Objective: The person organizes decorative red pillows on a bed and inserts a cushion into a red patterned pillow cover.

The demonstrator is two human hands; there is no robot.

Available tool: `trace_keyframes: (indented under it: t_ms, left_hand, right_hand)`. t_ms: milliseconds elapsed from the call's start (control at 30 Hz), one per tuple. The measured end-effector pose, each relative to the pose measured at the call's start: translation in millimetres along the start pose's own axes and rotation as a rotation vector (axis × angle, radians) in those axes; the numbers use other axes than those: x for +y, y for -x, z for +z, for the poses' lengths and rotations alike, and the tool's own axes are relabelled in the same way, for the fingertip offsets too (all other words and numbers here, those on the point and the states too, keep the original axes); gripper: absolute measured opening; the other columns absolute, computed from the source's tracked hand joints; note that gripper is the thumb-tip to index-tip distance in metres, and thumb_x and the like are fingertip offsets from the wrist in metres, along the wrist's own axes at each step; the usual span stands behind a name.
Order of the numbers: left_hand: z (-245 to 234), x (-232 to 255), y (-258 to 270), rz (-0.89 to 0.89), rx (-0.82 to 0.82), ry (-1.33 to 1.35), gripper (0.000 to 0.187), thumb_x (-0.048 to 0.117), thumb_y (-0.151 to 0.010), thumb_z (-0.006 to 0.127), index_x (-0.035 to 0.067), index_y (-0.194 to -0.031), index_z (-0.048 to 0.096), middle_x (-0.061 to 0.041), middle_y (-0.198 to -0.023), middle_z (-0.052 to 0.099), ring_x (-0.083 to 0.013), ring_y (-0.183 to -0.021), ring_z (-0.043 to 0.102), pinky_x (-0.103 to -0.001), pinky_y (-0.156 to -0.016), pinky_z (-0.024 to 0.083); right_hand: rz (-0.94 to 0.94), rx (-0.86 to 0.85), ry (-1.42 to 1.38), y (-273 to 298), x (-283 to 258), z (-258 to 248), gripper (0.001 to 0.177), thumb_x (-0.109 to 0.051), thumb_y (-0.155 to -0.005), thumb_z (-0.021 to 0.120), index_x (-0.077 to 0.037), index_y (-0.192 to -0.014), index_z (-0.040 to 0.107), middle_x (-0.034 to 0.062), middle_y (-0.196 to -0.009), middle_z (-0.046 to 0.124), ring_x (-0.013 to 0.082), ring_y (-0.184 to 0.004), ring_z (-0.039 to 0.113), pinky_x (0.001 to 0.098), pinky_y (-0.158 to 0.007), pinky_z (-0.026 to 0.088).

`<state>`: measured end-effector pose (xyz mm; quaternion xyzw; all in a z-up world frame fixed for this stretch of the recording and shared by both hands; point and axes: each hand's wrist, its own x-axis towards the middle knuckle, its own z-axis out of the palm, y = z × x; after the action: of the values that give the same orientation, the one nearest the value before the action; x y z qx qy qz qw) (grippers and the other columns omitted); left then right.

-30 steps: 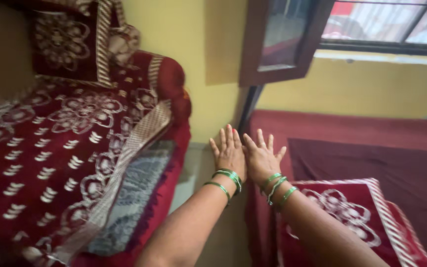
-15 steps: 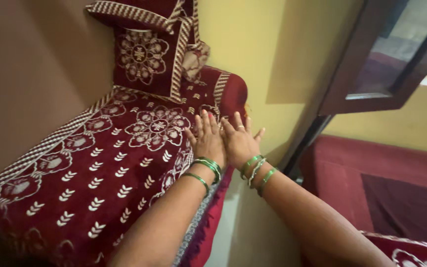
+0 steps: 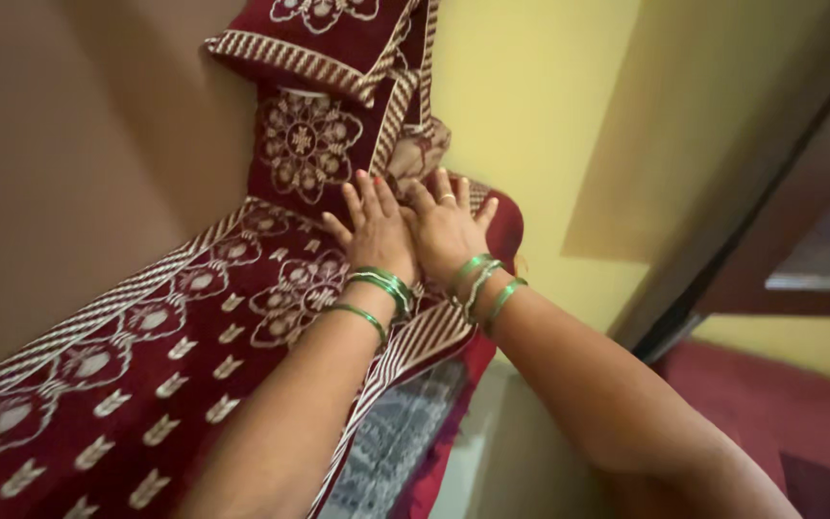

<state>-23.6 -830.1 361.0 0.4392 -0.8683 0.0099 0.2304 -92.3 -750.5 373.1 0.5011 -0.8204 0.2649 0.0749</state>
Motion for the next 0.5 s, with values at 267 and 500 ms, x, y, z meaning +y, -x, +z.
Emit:
trace_keyframes:
  t_ms: [267, 500]
  left_hand:
    - [-15, 2, -100, -0.181, 0.027, -0.007, 0.073, 0.026, -0.103, 0.044, 0.008, -0.163, 0.006, -0.012, -0.171, -0.007, -0.0396, -0.156, -0.006, -0.075, -0.116, -0.002]
    - [-21, -16, -188, -0.253, 0.064, 0.031, 0.072, 0.036, -0.106, 0.038, 0.009, -0.163, 0.004, -0.014, -0.171, -0.009, -0.0419, -0.156, -0.007, -0.078, -0.115, -0.003]
  right_hand:
    - [-0.063, 0.071, -0.021, -116, -4, -12, 0.063, -0.048, -0.100, 0.045, -0.021, -0.156, 0.036, 0.0147, -0.168, 0.017, 0.0423, -0.153, 0.012, 0.0771, -0.114, 0.008]
    - [-0.011, 0.023, 0.045, -199, -25, -15, 0.068, -0.054, -0.100, 0.044, -0.023, -0.159, 0.028, 0.0128, -0.170, 0.008, 0.0390, -0.156, 0.004, 0.0712, -0.119, 0.003]
